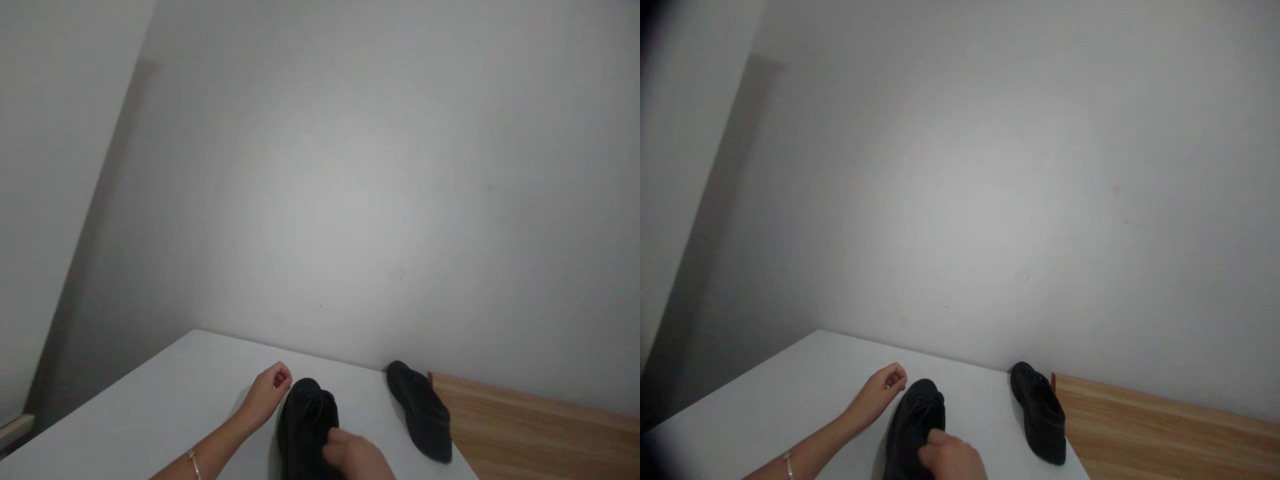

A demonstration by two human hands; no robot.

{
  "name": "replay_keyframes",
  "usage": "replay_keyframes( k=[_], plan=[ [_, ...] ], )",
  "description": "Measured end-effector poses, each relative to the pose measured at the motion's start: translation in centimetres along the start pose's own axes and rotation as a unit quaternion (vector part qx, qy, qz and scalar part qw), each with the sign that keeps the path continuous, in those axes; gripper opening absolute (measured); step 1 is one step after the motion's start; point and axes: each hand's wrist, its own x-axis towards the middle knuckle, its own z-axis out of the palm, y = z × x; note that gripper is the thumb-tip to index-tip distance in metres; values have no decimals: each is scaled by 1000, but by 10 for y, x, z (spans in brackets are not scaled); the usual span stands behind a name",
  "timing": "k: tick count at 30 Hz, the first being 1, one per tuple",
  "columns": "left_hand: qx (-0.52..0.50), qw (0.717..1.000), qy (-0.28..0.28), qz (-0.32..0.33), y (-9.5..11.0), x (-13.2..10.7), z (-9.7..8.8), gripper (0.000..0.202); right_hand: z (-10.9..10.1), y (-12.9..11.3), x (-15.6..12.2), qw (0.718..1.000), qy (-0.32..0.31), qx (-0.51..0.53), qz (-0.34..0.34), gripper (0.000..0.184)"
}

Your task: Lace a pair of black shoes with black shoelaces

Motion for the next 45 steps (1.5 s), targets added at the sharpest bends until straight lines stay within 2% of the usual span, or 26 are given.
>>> replay_keyframes(
  k=[3, 9, 15, 20, 22, 24, 27, 29, 31, 34, 36, 39, 45],
  plan=[
    [11, 1000, 3, 3, -11, -1, 2, 16, -22, 24, -10, 996, 64, 5, 60, 25],
    [46, 999, 5, 17, -17, -1, 2, 14, -47, 79, -21, 979, 66, 16, 193, 21],
    [128, 990, 4, 56, -19, -2, 0, 13, -55, 121, -30, 965, 44, 8, 259, 31],
    [183, 980, -16, 75, -18, -5, -3, 15, -51, 136, -43, 947, 23, -69, 313, 36],
    [190, 978, -28, 78, -16, -8, -4, 15, -52, 132, -42, 940, 16, -125, 318, 36],
    [187, 978, -42, 80, -13, -11, -3, 14, -55, 120, -34, 935, 32, -194, 294, 37],
    [162, 980, -63, 100, -11, -16, -1, 25, -50, 86, -5, 935, 116, -235, 238, 37],
    [141, 980, -75, 123, -11, -19, 0, 42, -34, 57, 23, 960, 148, -158, 178, 32],
    [122, 979, -81, 143, -12, -21, -1, 58, -8, 29, 51, 979, 156, -53, 124, 32],
    [98, 981, -82, 149, -15, -22, -2, 68, 35, 1, 82, 975, 183, 66, 112, 37],
    [83, 984, -73, 138, -19, -23, -3, 68, 55, -6, 90, 966, 195, 130, 106, 39],
    [56, 988, -66, 127, -19, -22, -3, 59, 64, -5, 85, 953, 186, 216, 105, 33],
    [13, 989, -70, 127, -5, -20, -4, 30, 50, 2, 72, 922, 154, 332, 123, 17]
  ],
)
